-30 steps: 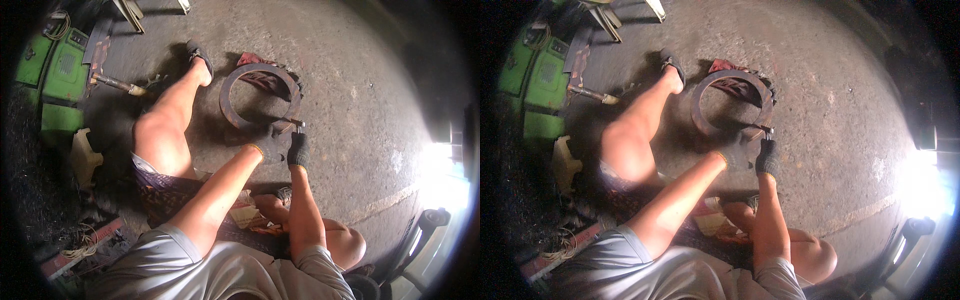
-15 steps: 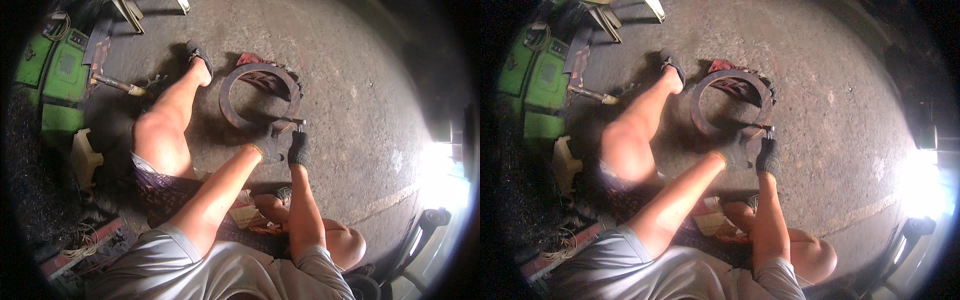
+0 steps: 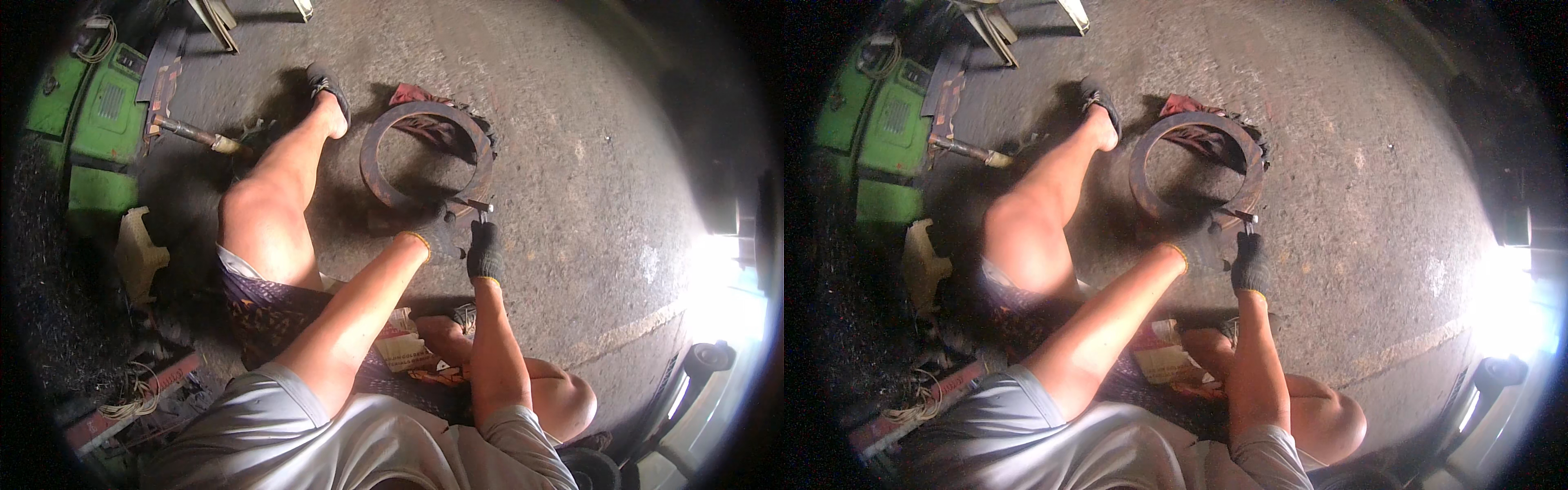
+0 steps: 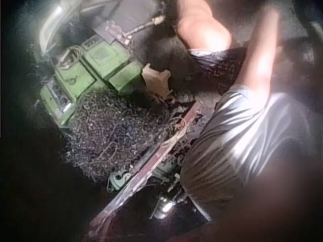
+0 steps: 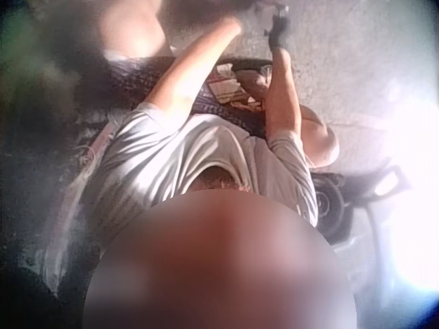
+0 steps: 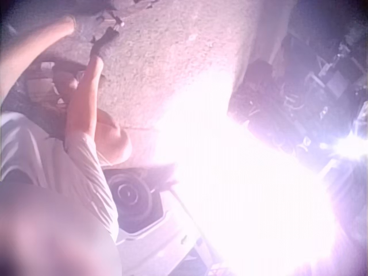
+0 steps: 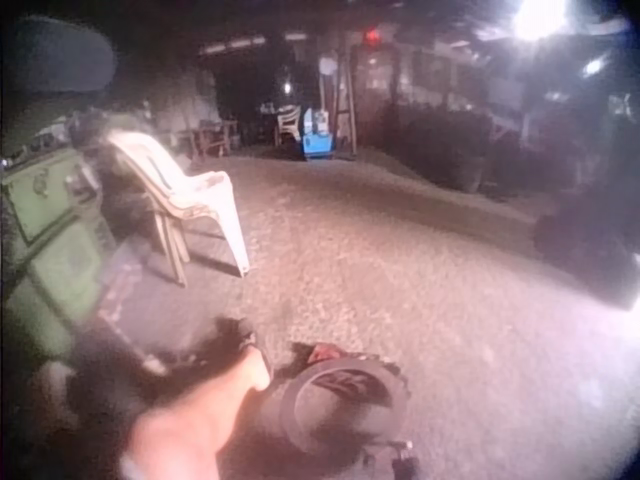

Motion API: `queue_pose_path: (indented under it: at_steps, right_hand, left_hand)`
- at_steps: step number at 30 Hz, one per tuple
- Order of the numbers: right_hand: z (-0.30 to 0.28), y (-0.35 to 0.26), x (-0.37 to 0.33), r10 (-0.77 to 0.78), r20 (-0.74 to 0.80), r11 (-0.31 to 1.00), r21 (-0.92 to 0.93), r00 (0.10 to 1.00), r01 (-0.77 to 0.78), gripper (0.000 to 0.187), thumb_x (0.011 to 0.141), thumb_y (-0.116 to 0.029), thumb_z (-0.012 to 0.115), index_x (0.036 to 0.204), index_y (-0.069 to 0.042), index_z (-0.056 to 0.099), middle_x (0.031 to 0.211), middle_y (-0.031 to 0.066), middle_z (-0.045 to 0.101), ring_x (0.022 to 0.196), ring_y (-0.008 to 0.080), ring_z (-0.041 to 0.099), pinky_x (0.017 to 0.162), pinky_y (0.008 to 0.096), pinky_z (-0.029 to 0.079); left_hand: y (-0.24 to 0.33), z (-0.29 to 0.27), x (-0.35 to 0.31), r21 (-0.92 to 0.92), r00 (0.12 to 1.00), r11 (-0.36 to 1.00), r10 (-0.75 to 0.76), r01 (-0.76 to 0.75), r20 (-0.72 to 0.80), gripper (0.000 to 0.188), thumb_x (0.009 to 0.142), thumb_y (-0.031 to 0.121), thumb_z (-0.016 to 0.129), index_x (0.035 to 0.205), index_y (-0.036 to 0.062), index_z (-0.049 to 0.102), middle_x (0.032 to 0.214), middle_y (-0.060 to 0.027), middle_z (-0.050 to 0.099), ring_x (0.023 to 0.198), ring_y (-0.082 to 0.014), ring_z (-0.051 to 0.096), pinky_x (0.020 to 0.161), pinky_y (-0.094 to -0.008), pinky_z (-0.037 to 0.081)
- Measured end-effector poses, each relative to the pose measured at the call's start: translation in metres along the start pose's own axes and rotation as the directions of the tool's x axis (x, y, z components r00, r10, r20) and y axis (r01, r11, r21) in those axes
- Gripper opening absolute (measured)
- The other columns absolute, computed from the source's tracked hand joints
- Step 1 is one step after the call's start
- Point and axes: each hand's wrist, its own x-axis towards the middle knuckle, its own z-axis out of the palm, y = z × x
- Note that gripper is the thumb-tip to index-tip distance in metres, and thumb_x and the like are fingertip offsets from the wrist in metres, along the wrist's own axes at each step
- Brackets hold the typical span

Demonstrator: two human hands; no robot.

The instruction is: The person sits on the floor, puts on work gloves, and cleans a large metal ring using a wire brush and a cloth. They rotate the ring to scrub different sections and wipe it down.

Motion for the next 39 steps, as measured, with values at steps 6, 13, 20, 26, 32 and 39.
queue_pose_path:
  at_steps: [6, 13, 20, 26, 32, 39]
  right_hand:
    - [-0.004, -0.011, -0.006, 0.165, 0.021, 0.973, 0.161, 0.986, -0.166, 0.028, 0.107, -0.027, 0.051, 0.113, -0.001, 0.060, 0.111, 0.0267, 0.064, 0.109, 0.0486, 0.060, 0.090, 0.0503, 0.047]
    - [-0.005, -0.016, -0.010, -0.203, -0.171, 0.976, -0.112, 0.964, 0.185, 0.032, 0.105, -0.025, 0.053, 0.127, -0.003, 0.059, 0.122, 0.0267, 0.060, 0.113, 0.0473, 0.058, 0.092, 0.0514, 0.048]
    - [0.001, -0.003, -0.009, -0.136, 0.071, 0.972, -0.184, 0.988, 0.147, 0.050, 0.093, -0.011, 0.066, 0.141, -0.005, 0.055, 0.136, 0.0222, 0.057, 0.124, 0.0433, 0.056, 0.102, 0.0485, 0.049]
    - [0.007, 0.004, -0.019, -0.236, 0.004, 0.948, -0.221, 0.972, 0.231, 0.067, 0.082, -0.012, 0.081, 0.142, -0.008, 0.054, 0.132, 0.0235, 0.055, 0.122, 0.0445, 0.056, 0.100, 0.0489, 0.050]
    - [0.011, 0.009, -0.019, -0.260, -0.032, 0.937, -0.249, 0.965, 0.244, 0.071, 0.082, -0.017, 0.082, 0.146, -0.009, 0.053, 0.135, 0.0227, 0.055, 0.123, 0.0428, 0.056, 0.102, 0.0490, 0.049]
    - [0.010, 0.007, -0.013, 0.102, 0.125, 0.990, 0.088, 0.987, -0.113, 0.064, 0.087, -0.013, 0.074, 0.146, -0.007, 0.052, 0.137, 0.0238, 0.054, 0.124, 0.0451, 0.054, 0.104, 0.0484, 0.048]
  left_hand:
    - [-0.001, 0.002, 0.001, -0.163, 0.995, 0.984, -0.056, 0.068, 0.078, 0.074, 0.079, 0.059, 0.073, 0.111, -0.0068, 0.072, 0.111, -0.0268, 0.072, 0.109, -0.0415, 0.067, 0.103, -0.0489, 0.047]
    - [0.002, 0.000, 0.005, -0.236, 0.977, 0.957, -0.132, 0.169, 0.168, 0.085, 0.081, 0.061, 0.068, 0.140, 0.0003, 0.061, 0.149, -0.0267, 0.052, 0.139, -0.0447, 0.048, 0.117, -0.0529, 0.038]
    - [0.003, -0.021, 0.001, -0.191, 0.969, 0.974, -0.074, 0.120, 0.234, 0.072, 0.084, 0.054, 0.067, 0.131, -0.0002, 0.067, 0.140, -0.0274, 0.060, 0.134, -0.0399, 0.055, 0.116, -0.0482, 0.040]
    - [0.001, -0.014, -0.003, -0.171, 0.992, 0.985, 0.001, 0.020, 0.127, 0.066, 0.084, 0.055, 0.065, 0.113, -0.0041, 0.073, 0.121, -0.0280, 0.069, 0.119, -0.0403, 0.064, 0.109, -0.0504, 0.043]
    - [-0.002, -0.025, 0.003, -0.205, 0.985, 0.977, -0.018, 0.053, 0.173, 0.063, 0.085, 0.054, 0.064, 0.115, -0.0001, 0.073, 0.121, -0.0245, 0.070, 0.118, -0.0392, 0.064, 0.106, -0.0488, 0.047]
    - [-0.001, -0.020, -0.001, -0.151, 0.988, 0.986, -0.053, 0.075, 0.144, 0.064, 0.086, 0.054, 0.064, 0.118, 0.0000, 0.073, 0.128, -0.0253, 0.067, 0.123, -0.0383, 0.062, 0.107, -0.0477, 0.046]
